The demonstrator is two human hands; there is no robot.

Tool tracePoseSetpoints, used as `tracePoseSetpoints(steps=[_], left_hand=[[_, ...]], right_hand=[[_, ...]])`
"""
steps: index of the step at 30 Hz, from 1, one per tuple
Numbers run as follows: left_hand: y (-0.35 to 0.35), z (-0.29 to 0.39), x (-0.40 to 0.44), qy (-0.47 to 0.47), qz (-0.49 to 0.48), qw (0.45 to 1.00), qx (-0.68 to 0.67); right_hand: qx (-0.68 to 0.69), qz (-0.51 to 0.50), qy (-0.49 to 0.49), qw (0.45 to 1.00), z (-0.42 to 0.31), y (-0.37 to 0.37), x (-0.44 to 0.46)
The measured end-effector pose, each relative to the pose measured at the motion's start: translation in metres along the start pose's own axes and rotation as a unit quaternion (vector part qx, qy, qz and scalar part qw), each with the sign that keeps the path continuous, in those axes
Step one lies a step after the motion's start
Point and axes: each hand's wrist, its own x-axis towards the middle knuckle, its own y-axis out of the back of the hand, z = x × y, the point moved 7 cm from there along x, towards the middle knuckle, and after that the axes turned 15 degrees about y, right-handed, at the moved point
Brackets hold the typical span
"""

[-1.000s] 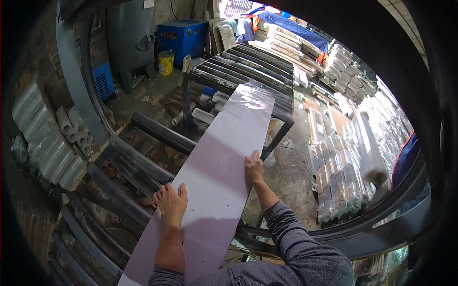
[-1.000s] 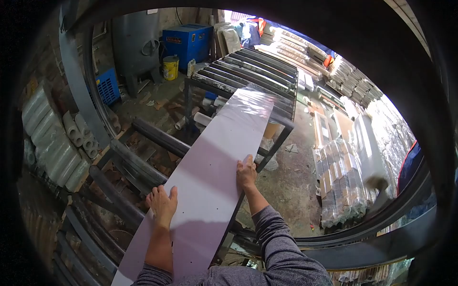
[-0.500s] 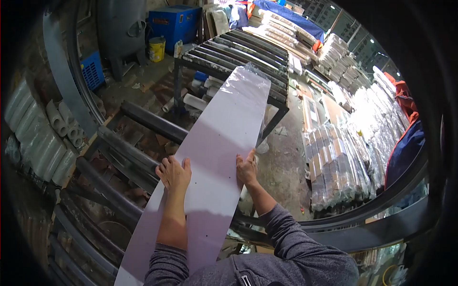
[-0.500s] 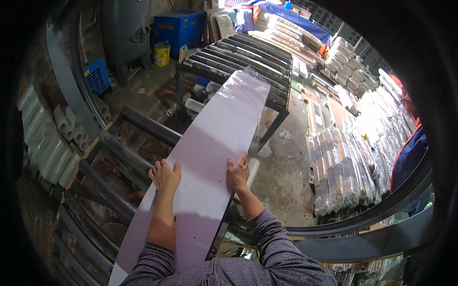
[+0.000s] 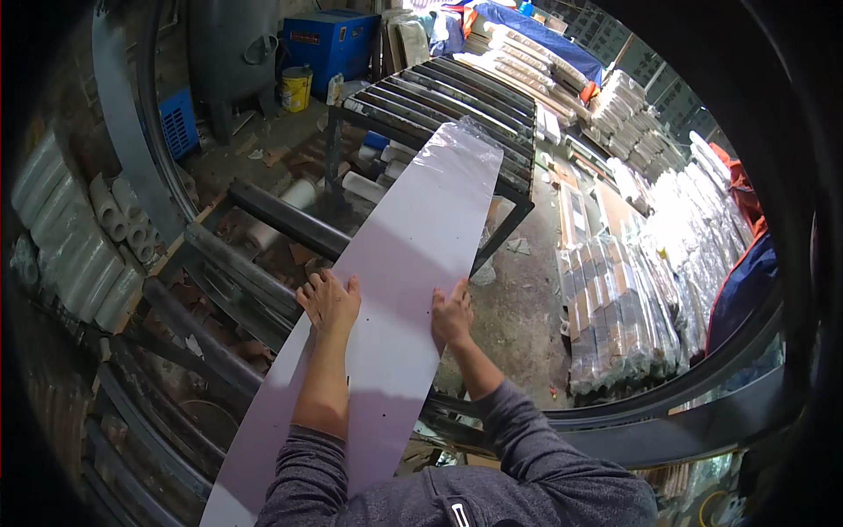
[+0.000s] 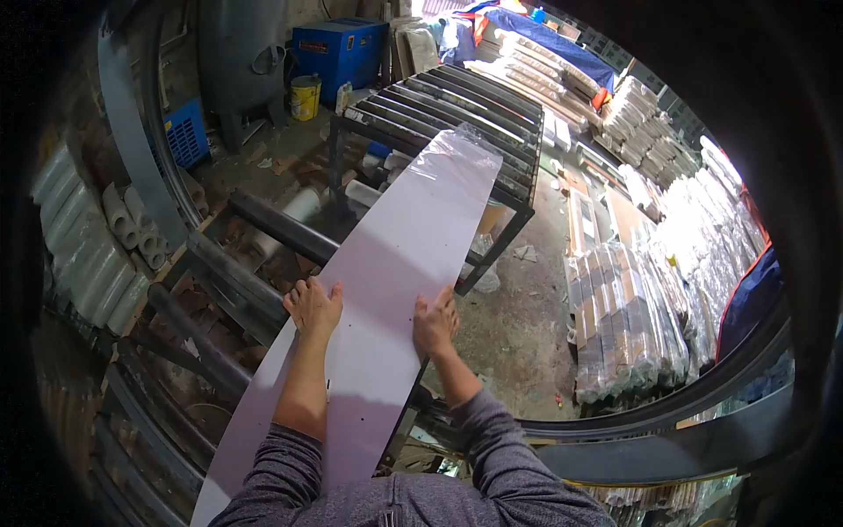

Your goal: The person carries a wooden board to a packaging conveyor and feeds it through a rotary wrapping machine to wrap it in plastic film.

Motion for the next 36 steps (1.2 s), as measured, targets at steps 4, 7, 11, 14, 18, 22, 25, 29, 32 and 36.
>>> tracePoseSetpoints(steps=[4, 7, 11, 14, 18, 22, 25, 29, 32, 36], left_hand=[[-0.001, 0.010, 0.001, -0.006, -0.008, 1.000, -0.010], [-0.007, 0.012, 0.001, -0.037, -0.005, 0.999, -0.023], [-0.002, 0.002, -0.011, -0.093, 0.044, 0.994, -0.035], [0.015, -0.034, -0.027, -0.086, 0.054, 0.994, -0.039], [0.050, -0.091, -0.060, -0.037, 0.049, 0.998, -0.021], [0.055, -0.107, -0.066, -0.029, 0.078, 0.997, 0.000], [0.054, -0.103, -0.064, -0.027, 0.076, 0.997, 0.008], [0.057, -0.100, -0.062, -0.016, 0.070, 0.997, 0.009], [0.055, -0.100, -0.060, -0.017, 0.055, 0.998, 0.002], [0.054, -0.098, -0.059, -0.011, 0.060, 0.998, 0.001]], right_hand=[[-0.003, 0.006, 0.018, 1.000, -0.002, 0.002, -0.008], [-0.028, -0.011, 0.020, 0.999, -0.002, 0.005, 0.004], [-0.020, 0.006, 0.028, 0.999, 0.006, 0.002, 0.017], [-0.013, 0.012, 0.024, 1.000, 0.010, -0.001, 0.025], [-0.040, 0.027, 0.037, 0.998, 0.006, 0.006, 0.030], [-0.029, 0.042, 0.031, 0.998, 0.007, 0.007, 0.032], [-0.015, 0.068, 0.030, 0.997, 0.008, 0.007, 0.024], [0.012, 0.049, 0.025, 0.998, 0.003, 0.001, 0.000], [0.074, 0.044, 0.019, 0.996, -0.005, 0.000, -0.025], [0.058, 0.076, 0.049, 0.994, -0.005, -0.004, -0.041]])
